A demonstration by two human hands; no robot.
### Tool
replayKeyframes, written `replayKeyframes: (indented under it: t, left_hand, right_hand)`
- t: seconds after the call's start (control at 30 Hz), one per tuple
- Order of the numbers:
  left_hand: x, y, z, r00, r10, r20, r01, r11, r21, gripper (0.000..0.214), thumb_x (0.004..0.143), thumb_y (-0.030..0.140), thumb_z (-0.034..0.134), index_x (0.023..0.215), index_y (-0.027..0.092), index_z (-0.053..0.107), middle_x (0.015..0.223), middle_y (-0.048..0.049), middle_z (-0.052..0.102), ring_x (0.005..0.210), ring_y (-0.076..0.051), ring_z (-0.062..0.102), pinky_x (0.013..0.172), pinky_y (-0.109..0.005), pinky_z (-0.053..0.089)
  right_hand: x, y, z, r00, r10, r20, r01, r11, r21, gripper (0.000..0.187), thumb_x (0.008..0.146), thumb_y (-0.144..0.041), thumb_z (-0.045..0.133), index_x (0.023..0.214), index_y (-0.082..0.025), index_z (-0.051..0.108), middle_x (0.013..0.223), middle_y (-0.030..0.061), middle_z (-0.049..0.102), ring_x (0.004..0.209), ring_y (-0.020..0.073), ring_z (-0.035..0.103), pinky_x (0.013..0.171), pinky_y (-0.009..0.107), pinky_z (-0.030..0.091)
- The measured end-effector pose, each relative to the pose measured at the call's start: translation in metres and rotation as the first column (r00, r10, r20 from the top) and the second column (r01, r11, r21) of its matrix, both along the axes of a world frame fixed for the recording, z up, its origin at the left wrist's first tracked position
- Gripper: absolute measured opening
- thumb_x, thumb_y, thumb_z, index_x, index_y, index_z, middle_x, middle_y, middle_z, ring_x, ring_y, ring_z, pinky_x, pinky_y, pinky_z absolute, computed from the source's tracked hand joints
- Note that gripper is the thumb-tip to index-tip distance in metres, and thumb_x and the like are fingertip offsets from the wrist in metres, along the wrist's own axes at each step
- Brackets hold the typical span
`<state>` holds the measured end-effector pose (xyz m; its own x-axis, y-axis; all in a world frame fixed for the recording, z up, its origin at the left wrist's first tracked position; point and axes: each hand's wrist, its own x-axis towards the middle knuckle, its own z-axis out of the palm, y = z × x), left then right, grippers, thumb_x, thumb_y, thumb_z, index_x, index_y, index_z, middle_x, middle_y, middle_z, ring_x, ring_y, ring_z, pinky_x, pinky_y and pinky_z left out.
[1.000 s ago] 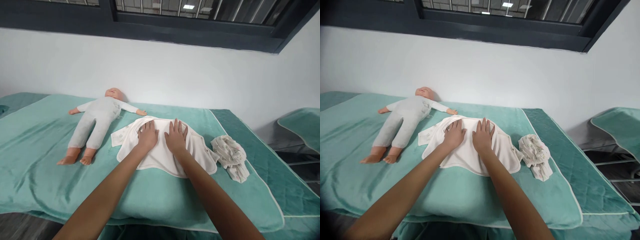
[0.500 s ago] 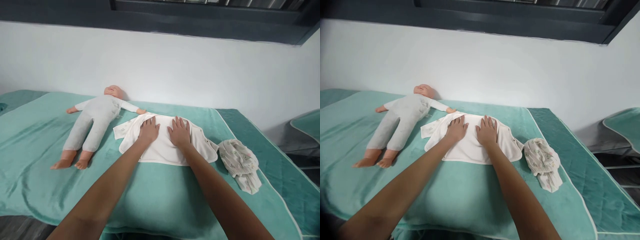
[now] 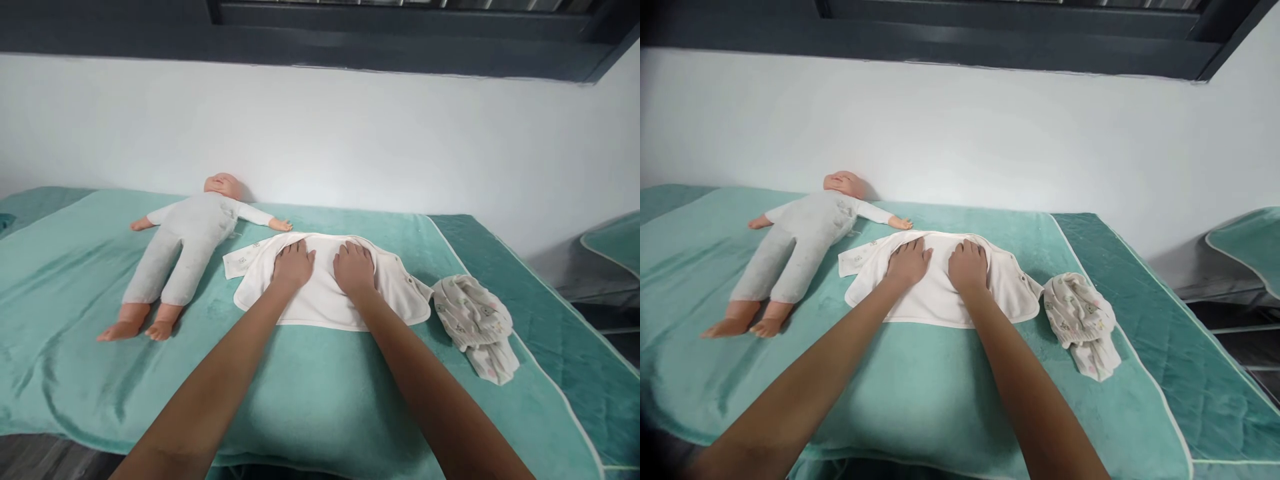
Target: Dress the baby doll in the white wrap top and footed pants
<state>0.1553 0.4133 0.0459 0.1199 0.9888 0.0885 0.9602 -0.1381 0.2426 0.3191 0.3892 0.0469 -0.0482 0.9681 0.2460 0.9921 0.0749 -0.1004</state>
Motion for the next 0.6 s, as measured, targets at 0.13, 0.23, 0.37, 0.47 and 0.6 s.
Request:
replayKeyframes:
  t: [0.13,0.23,0.37,0.47,0.6]
  left_hand:
    - [0.001,-0.012,-0.002,0.999,-0.018,-0.040,0.020,0.999,0.050,0.065,0.104,0.045,0.022,0.156,0.008,0.037,0.157,-0.0207,0.046,0.146,-0.034,0.040,0.121,-0.051,0.030]
    - [0.002,-0.020,-0.004,0.996,-0.040,-0.075,0.046,0.996,0.074,0.066,0.105,0.043,0.022,0.155,0.003,0.038,0.160,-0.0226,0.041,0.149,-0.034,0.036,0.125,-0.049,0.024]
    - [0.002,-0.031,-0.009,0.990,-0.095,-0.100,0.103,0.992,0.079,0.067,0.105,0.042,0.022,0.155,0.001,0.039,0.164,-0.0231,0.034,0.154,-0.032,0.029,0.127,-0.047,0.021]
    - [0.000,-0.041,-0.012,0.985,-0.141,-0.101,0.149,0.986,0.078,0.064,0.105,0.043,0.022,0.155,0.007,0.041,0.165,-0.0188,0.033,0.156,-0.031,0.027,0.126,-0.049,0.022]
    - [-0.004,-0.057,-0.012,0.980,-0.181,-0.082,0.188,0.977,0.101,0.060,0.105,0.044,0.024,0.153,0.014,0.045,0.165,-0.0136,0.035,0.155,-0.030,0.030,0.126,-0.054,0.024]
  right_hand:
    - [-0.001,0.002,0.000,1.000,0.011,-0.004,-0.011,1.000,-0.007,0.051,0.103,-0.027,0.030,0.139,-0.002,0.056,0.151,0.0230,0.052,0.141,0.0317,0.045,0.117,0.042,0.033]
    - [-0.002,0.010,0.000,0.999,-0.025,-0.020,0.023,0.996,-0.087,0.060,0.104,-0.032,0.030,0.151,0.003,0.040,0.161,0.0246,0.038,0.151,0.0312,0.034,0.120,0.041,0.029]
    - [-0.002,0.019,0.000,0.999,-0.026,-0.043,0.018,0.984,-0.175,0.066,0.105,-0.036,0.026,0.156,0.006,0.030,0.166,0.0255,0.025,0.157,0.0300,0.022,0.123,0.042,0.025]
    - [0.000,0.023,-0.001,0.997,-0.015,-0.075,0.000,0.981,-0.192,0.068,0.104,-0.038,0.025,0.158,0.004,0.026,0.168,0.0235,0.020,0.158,0.0291,0.018,0.124,0.042,0.024]
    - [0.000,0.024,-0.002,0.995,-0.024,-0.098,0.006,0.984,-0.178,0.068,0.104,-0.039,0.028,0.158,0.003,0.029,0.168,0.0225,0.023,0.157,0.0316,0.022,0.124,0.044,0.025]
